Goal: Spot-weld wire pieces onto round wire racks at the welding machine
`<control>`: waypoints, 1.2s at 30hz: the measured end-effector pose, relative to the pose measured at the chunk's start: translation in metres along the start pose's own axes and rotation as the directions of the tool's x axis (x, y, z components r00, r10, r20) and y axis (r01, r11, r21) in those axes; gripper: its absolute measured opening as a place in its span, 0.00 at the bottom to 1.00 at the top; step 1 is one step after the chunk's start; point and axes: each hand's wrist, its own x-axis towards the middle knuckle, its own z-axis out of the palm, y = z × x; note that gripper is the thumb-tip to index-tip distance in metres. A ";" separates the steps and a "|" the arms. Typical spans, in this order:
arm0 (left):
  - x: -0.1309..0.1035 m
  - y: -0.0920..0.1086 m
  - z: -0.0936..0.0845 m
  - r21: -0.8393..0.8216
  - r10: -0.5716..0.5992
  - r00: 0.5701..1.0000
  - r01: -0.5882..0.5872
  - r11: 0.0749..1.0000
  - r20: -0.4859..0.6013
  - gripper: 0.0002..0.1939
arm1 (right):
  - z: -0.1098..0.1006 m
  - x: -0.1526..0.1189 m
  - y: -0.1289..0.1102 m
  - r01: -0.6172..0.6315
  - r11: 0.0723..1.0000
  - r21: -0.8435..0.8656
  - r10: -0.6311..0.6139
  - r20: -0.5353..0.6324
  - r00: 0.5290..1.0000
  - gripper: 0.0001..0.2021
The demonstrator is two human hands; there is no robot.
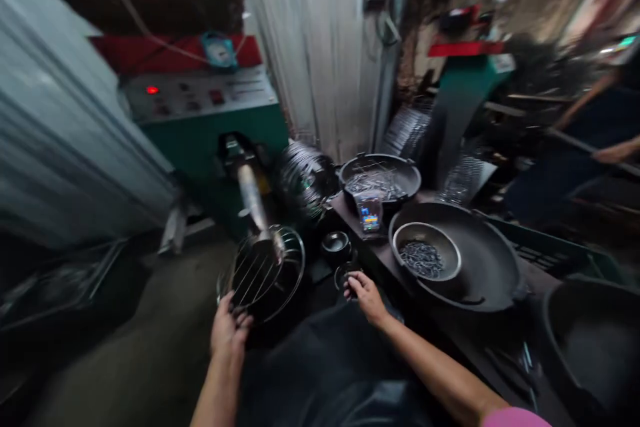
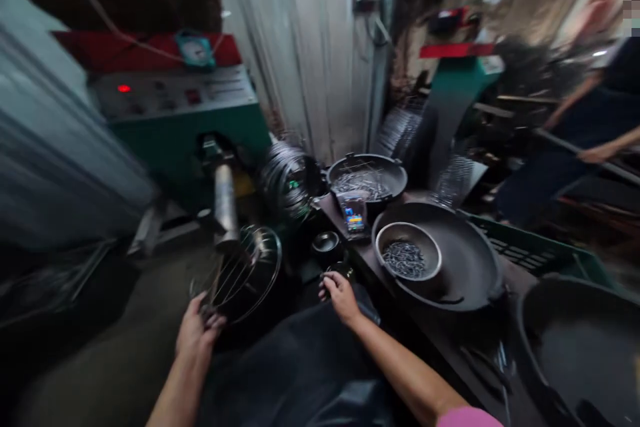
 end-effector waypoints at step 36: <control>0.016 0.028 -0.003 -0.145 0.151 0.987 -0.157 0.977 -0.053 0.23 | 0.121 0.031 -0.027 0.052 0.996 -0.072 -0.023 0.360 0.932 0.10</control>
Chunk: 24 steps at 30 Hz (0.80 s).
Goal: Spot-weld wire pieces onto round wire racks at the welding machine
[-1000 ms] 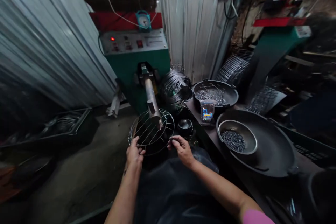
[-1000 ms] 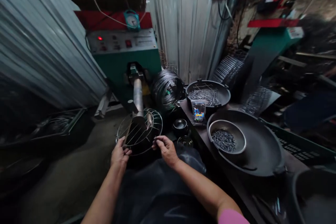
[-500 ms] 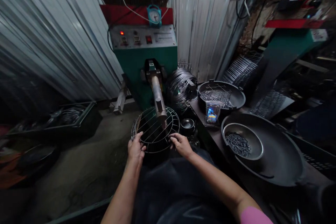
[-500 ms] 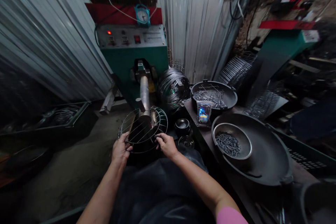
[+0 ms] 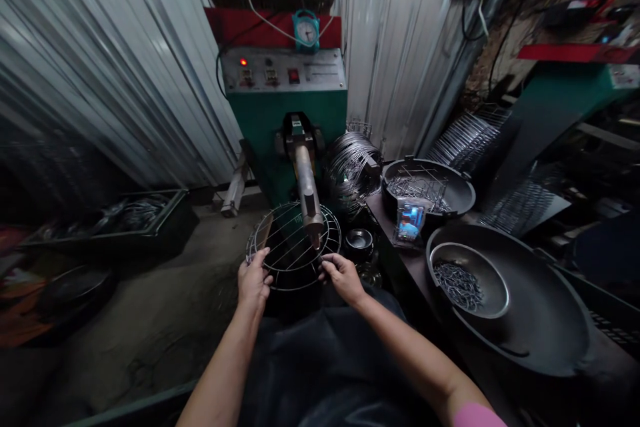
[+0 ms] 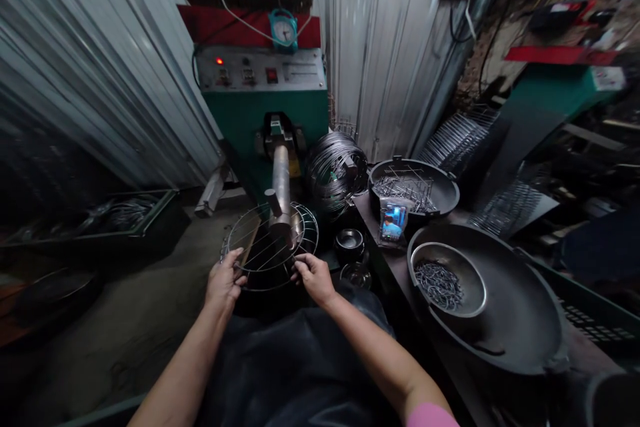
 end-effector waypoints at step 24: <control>0.021 0.007 0.009 0.206 -0.099 0.985 0.126 0.970 -0.138 0.23 | 0.011 0.013 -0.006 -0.039 0.999 -0.020 0.037 -0.080 0.996 0.07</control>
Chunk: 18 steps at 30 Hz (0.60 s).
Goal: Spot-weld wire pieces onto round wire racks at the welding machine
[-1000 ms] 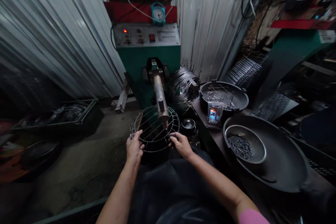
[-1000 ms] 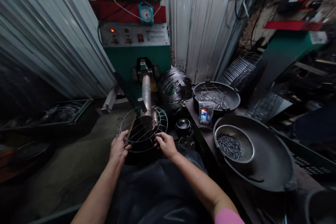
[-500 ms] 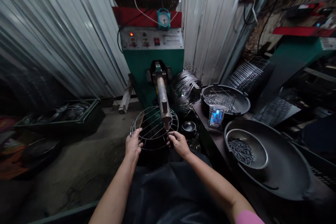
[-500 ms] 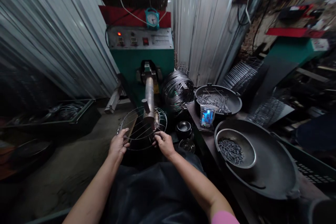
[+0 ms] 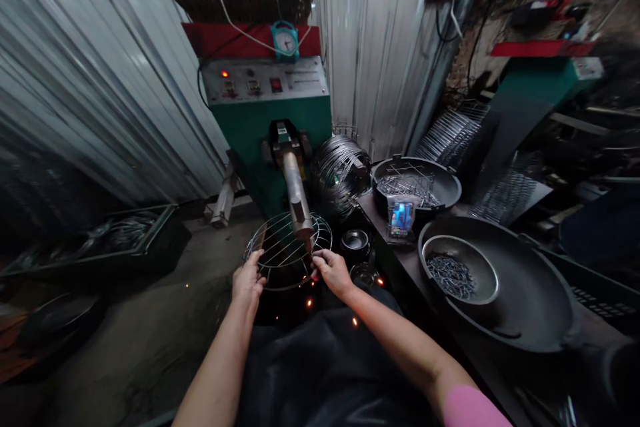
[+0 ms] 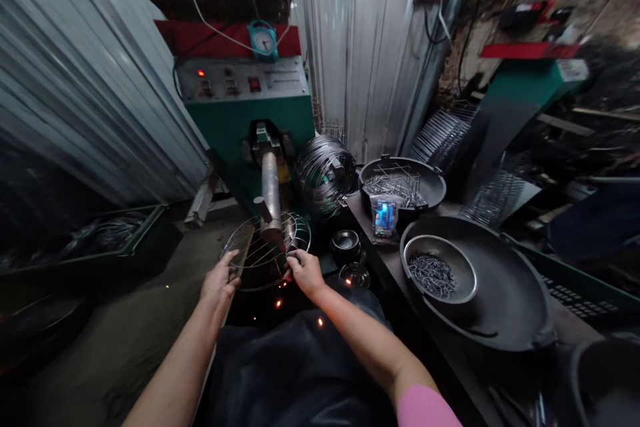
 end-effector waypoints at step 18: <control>-0.001 -0.015 -0.054 0.071 -0.248 0.941 0.238 0.969 0.229 0.17 | -0.189 -0.116 0.010 -0.038 0.701 -0.712 -0.181 -0.230 0.956 0.12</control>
